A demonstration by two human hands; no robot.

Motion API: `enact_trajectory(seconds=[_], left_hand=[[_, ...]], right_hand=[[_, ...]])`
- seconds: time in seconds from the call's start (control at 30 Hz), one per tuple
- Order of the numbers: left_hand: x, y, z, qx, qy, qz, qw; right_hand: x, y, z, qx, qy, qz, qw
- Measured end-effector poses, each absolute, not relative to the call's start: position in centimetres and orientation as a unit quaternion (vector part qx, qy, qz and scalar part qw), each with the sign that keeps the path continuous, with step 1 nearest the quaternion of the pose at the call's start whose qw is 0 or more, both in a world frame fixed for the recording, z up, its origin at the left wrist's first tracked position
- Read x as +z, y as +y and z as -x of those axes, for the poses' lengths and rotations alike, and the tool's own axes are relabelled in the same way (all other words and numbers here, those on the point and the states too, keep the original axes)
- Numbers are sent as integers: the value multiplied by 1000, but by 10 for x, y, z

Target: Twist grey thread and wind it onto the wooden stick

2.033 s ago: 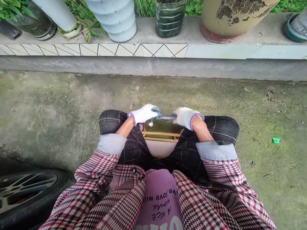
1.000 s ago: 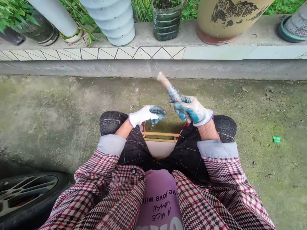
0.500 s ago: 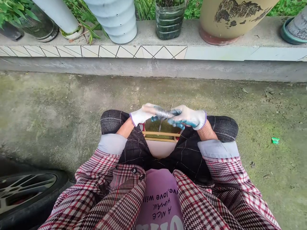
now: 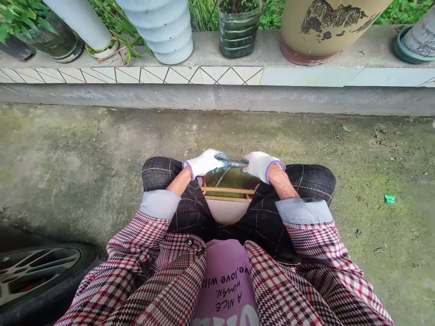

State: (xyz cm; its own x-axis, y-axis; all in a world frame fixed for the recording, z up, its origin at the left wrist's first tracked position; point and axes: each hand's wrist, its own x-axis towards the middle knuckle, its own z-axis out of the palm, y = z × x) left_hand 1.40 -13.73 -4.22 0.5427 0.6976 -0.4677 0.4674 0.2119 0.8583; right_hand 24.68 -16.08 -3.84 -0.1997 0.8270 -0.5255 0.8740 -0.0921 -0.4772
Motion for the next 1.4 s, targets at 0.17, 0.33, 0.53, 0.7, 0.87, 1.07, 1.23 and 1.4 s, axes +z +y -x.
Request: enact_trajectory(seconds=[0.17,0.33,0.53,0.7,0.87,1.07,1.23,1.4], left_hand=[[-47,-135,-12,112,486,-624,601],[-57,-130,-9,137,463,-675,558],[-54,-129,-7,142,457,-715,510],[-56,-134,-13,187,434,-666,578],[-52,-138,-21,211,417,-555,688],[-46,-137,-20,214,449,-557,665],[-51,-129,-16,228,473,-573,629],[-48,-127,-10,203,460,-605,617]], right_hand=[[-27,-161,-246,-329,707,-617,108],[-24,-162,-251,-303,701,-636,108],[-24,-156,-255,-271,680,-675,98],[-17,-156,-252,-315,629,-711,12],[-7,-165,-243,-527,494,-662,-199],[-5,-171,-242,-612,445,-594,-273],[8,-175,-249,-648,491,-555,-175],[1,-180,-253,-585,615,-528,-33]])
